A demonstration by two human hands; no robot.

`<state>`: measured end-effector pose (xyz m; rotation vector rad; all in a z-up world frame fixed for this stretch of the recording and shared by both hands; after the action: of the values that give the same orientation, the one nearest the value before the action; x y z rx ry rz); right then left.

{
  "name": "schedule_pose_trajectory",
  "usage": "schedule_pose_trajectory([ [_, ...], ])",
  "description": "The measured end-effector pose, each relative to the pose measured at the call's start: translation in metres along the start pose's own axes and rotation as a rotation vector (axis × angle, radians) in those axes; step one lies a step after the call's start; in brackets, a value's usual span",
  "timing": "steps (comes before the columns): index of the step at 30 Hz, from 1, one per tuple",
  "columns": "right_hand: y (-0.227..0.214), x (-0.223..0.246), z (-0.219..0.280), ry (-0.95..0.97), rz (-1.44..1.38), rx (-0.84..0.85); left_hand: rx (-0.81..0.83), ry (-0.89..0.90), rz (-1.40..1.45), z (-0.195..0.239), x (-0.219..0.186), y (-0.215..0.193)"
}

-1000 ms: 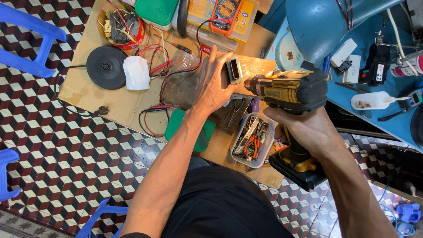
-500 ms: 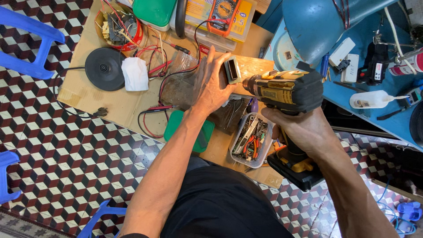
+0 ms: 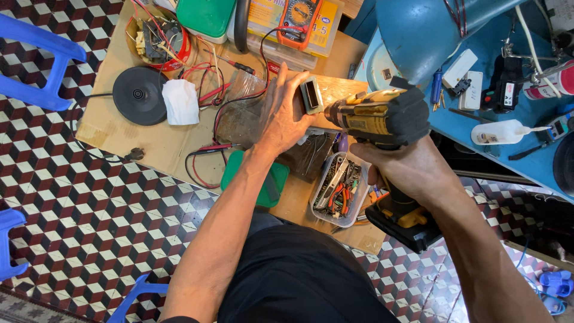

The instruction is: The person uses a cordless drill to make holes in a small rectangular metal component. They hold the component with one hand and operate the drill with the other, repeatedly drilling into different sides of the metal piece on a workbench.

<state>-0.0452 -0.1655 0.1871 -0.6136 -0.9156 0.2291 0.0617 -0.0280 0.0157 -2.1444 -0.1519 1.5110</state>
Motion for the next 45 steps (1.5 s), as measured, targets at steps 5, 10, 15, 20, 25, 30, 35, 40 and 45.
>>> schedule_pose_trajectory([
  [5,-0.006,-0.001,-0.006,0.021,0.003,0.006,0.031,-0.001,0.029,0.000,0.001,-0.002],
  [10,-0.007,-0.001,-0.011,-0.035,0.100,-0.016,0.042,-0.016,0.027,0.000,0.000,-0.001],
  [15,-0.003,0.019,-0.009,-0.320,0.067,-0.025,0.039,-0.027,0.025,0.000,-0.001,-0.001],
  [20,0.000,0.014,-0.008,-0.091,0.017,0.030,0.040,-0.037,0.005,0.001,-0.001,-0.001],
  [25,0.002,0.020,-0.009,-0.079,0.245,0.093,0.038,-0.035,0.000,0.001,0.001,0.000],
  [30,0.000,0.025,-0.012,-0.122,0.217,0.089,0.035,-0.041,-0.019,0.001,0.002,0.001],
  [35,0.002,0.023,-0.013,-0.103,0.048,0.069,0.035,-0.043,-0.017,0.001,0.002,0.002],
  [40,-0.001,0.013,-0.014,0.013,0.131,-0.001,0.033,-0.028,-0.003,0.002,0.003,0.003],
  [45,0.002,0.012,-0.011,0.027,0.042,-0.002,0.016,0.006,0.006,0.002,0.002,0.002],
])
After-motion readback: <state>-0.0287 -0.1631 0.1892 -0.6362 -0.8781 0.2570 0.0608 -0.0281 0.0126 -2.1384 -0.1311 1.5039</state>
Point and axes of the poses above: each hand's wrist, its own z-axis away from the middle knuckle, its own y-axis out of the palm, x = y × z, the point moved 7 cm from there along -z, towards the middle knuckle, and after that the axes turned 9 degrees about -x, right-handed, at the moved point
